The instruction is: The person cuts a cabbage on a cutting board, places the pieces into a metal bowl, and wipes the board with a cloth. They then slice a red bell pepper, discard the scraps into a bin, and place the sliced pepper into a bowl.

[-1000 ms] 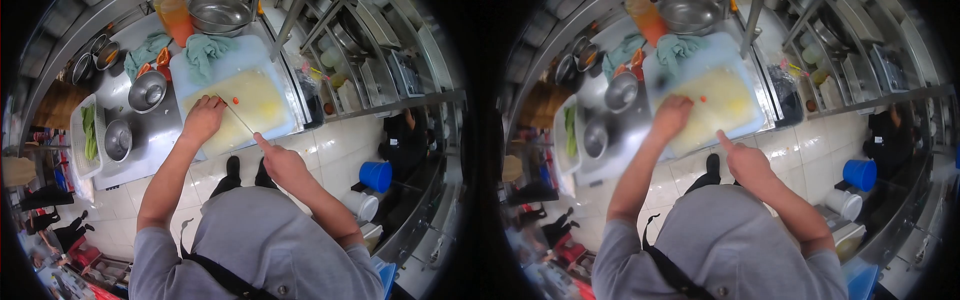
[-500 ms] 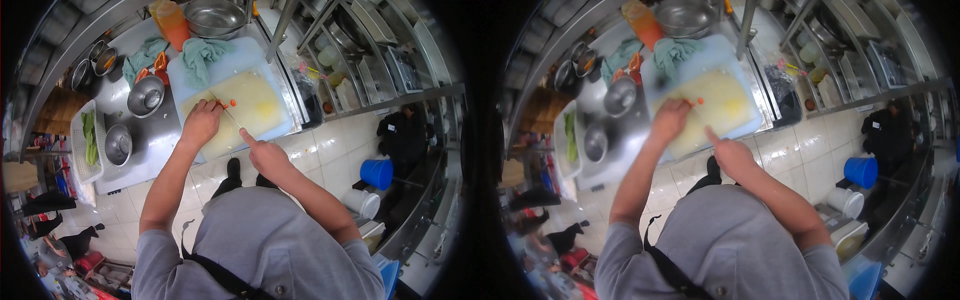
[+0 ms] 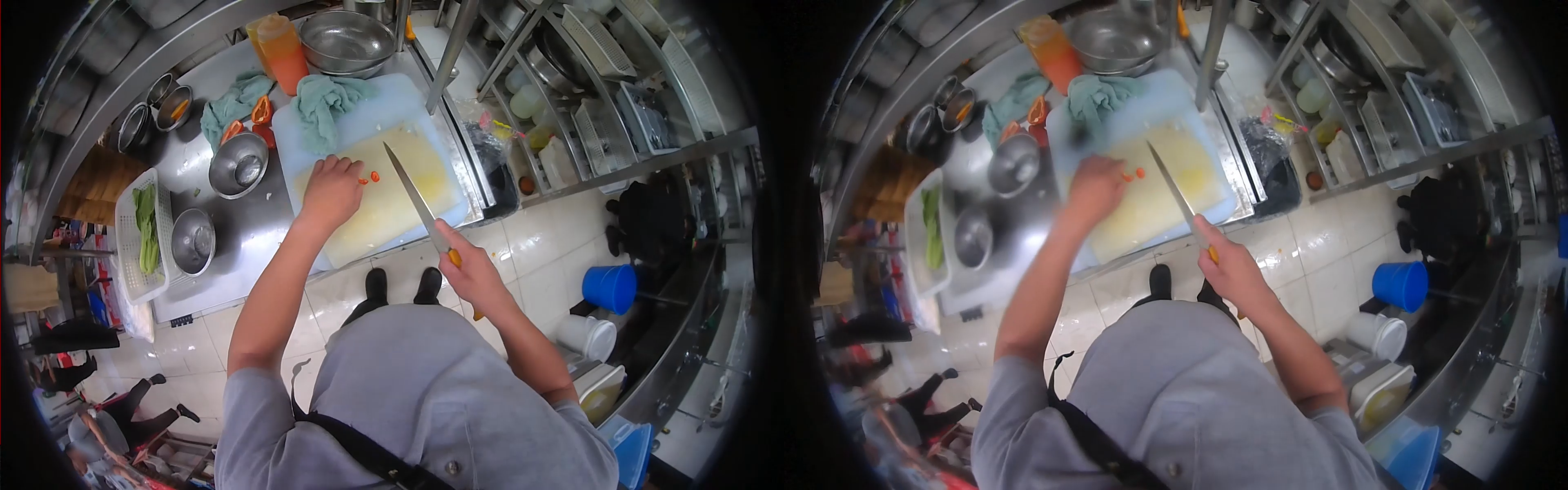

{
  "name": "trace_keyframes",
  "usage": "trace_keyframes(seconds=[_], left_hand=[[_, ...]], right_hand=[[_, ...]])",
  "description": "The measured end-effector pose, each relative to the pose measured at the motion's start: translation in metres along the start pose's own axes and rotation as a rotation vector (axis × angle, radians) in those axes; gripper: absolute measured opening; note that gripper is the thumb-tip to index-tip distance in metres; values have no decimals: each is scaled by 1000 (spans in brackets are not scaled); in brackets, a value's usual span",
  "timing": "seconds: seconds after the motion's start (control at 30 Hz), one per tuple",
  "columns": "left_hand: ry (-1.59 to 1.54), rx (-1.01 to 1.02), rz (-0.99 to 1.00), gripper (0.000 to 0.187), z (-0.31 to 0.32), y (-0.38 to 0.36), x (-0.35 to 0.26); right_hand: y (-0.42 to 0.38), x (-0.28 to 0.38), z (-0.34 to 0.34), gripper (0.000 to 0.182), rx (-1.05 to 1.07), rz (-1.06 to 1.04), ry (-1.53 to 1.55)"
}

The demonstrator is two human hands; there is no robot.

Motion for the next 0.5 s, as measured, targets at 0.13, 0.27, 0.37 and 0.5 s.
trace_keyframes(seconds=[0.13,0.27,0.37,0.5], left_hand=[[65,273,-109,21,36,9,4],[-164,241,-326,21,33,20,9],[-180,22,-363,26,-19,15,25],[-160,196,-598,33,-32,-26,54]], right_hand=[[-4,1,-9,61,-20,63,28],[-12,-5,-15,61,-15,110,-11],[-6,-11,-4,61,-20,-21,33],[18,0,27,62,174,-63,53]])
Point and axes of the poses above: each hand's wrist, its own y-axis towards the middle knuckle, its own z-axis out of the palm, x = y × z, the point moved 5 cm from there along y, towards the middle knuckle, and after that the axes turned 12 degrees about -x, right-handed, at the moved point
